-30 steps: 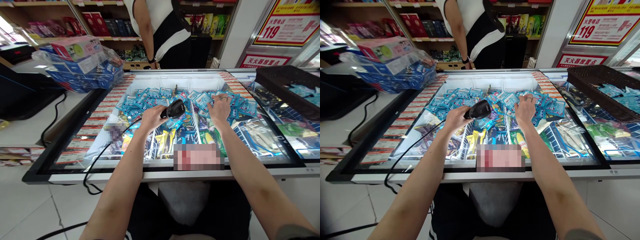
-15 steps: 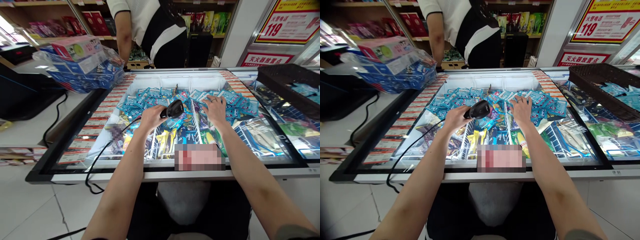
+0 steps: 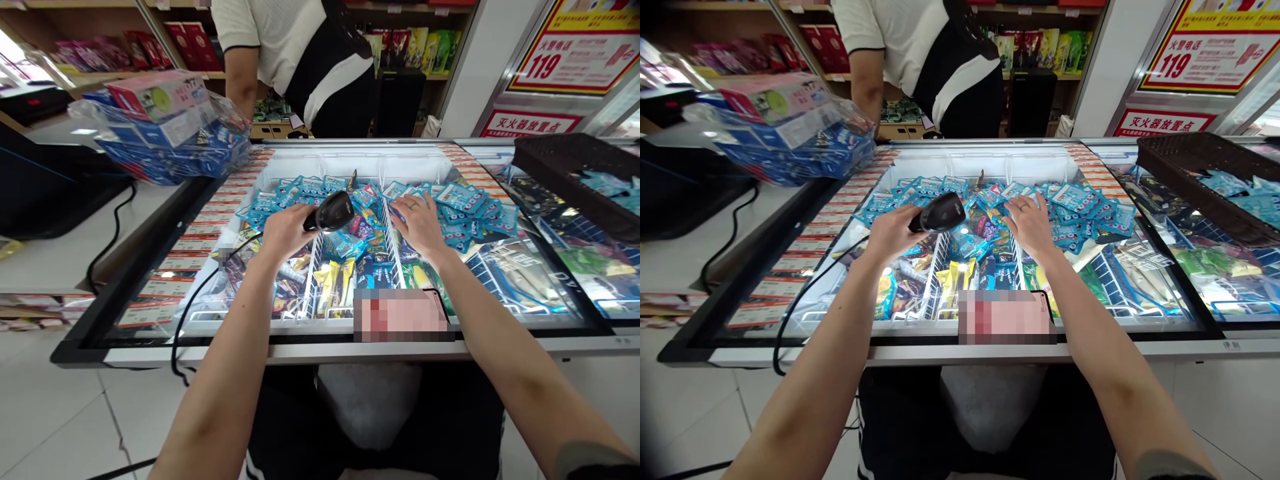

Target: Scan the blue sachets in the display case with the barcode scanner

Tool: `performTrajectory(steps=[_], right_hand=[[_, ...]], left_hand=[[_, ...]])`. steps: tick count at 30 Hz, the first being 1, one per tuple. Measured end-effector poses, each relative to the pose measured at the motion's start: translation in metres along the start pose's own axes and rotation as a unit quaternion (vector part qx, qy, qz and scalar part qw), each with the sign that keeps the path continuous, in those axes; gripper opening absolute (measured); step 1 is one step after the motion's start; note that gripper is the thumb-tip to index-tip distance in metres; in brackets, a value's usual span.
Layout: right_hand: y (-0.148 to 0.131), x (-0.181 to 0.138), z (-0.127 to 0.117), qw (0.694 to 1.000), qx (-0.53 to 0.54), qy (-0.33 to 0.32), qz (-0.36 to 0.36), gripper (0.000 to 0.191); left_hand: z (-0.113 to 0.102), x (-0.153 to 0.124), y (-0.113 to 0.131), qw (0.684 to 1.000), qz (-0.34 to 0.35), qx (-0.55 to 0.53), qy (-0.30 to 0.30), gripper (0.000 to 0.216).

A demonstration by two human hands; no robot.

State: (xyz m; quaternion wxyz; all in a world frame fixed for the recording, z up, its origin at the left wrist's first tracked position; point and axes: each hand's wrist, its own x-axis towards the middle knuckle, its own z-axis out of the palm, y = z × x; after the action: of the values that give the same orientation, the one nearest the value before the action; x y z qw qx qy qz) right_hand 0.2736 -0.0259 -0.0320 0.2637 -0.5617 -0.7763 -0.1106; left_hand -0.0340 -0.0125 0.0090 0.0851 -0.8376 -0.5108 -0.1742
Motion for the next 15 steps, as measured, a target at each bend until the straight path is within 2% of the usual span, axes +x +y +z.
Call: performTrajectory(steps=[3,7,11,15], right_hand=[[-0.01,0.004,0.007,0.996,0.058,-0.05,-0.041,0.04],[-0.025,0.008,0.017,0.985,0.091,-0.113,-0.088,0.047],[-0.037,0.015,0.021,0.977,0.067,-0.149,-0.133,0.052],[-0.041,0.028,0.026,0.973,0.048,-0.172,-0.145,0.057]], left_hand=[[-0.004,-0.013,-0.018,0.999,-0.033,0.007,0.009,0.035],[0.004,-0.028,-0.036,0.996,-0.077,0.008,0.034,0.035],[0.012,-0.031,-0.045,0.996,-0.076,0.013,0.037,0.035],[0.013,-0.028,-0.05,0.997,-0.066,0.014,0.029,0.033]])
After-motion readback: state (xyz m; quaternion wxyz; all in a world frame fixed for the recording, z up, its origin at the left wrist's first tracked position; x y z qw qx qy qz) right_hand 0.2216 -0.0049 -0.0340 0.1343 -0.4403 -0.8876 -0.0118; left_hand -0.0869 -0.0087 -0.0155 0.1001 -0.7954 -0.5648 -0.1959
